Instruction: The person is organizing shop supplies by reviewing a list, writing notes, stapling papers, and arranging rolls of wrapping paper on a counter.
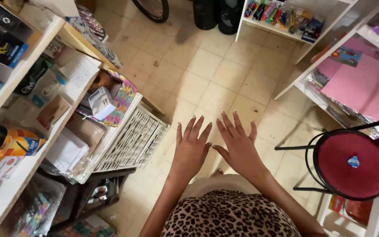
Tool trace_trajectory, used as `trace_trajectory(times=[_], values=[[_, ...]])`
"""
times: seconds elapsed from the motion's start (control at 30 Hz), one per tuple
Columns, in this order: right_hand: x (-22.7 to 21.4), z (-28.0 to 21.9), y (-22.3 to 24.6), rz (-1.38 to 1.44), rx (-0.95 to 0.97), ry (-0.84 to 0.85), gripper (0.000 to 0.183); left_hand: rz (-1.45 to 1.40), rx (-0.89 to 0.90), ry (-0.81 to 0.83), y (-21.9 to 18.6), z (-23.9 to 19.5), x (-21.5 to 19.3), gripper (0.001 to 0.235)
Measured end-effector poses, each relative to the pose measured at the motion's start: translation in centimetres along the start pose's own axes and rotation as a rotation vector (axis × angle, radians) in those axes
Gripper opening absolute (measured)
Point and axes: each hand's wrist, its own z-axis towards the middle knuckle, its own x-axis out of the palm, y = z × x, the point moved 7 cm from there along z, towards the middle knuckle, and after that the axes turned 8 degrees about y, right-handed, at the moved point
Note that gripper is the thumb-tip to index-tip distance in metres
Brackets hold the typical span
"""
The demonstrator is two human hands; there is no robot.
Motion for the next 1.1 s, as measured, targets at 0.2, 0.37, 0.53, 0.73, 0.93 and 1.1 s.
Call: trace_trajectory(times=[0.2,0.37,0.53,0.73,0.93,1.1], values=[[1.2,0.7,1.5,-0.018,-0.120,-0.004,0.069,0.040,-0.119,0.007,1.0,-1.0,-0.7,0.054],[1.4,1.2,6.0,-0.017,-0.304,-0.081,0.060,0.070,-0.295,-0.038,3.4,-6.1,-2.6,0.053],[1.9,1.3,12.7,-0.006,-0.511,-0.105,0.060,0.135,-0.506,-0.131,5.7,-13.8,-5.1,0.056],[3.5,-1.4,22.6,0.053,-0.729,-0.033,0.063,0.189,-0.719,-0.242,7.0,-24.9,-8.3,0.057],[8.3,-6.4,32.6,0.088,-0.957,0.081,0.064,0.225,-0.941,-0.320,7.6,-36.9,-9.4,0.060],[11.9,-11.1,39.9,0.059,-1.115,0.183,0.066,0.234,-1.105,-0.388,7.1,-45.9,-9.5,0.061]])
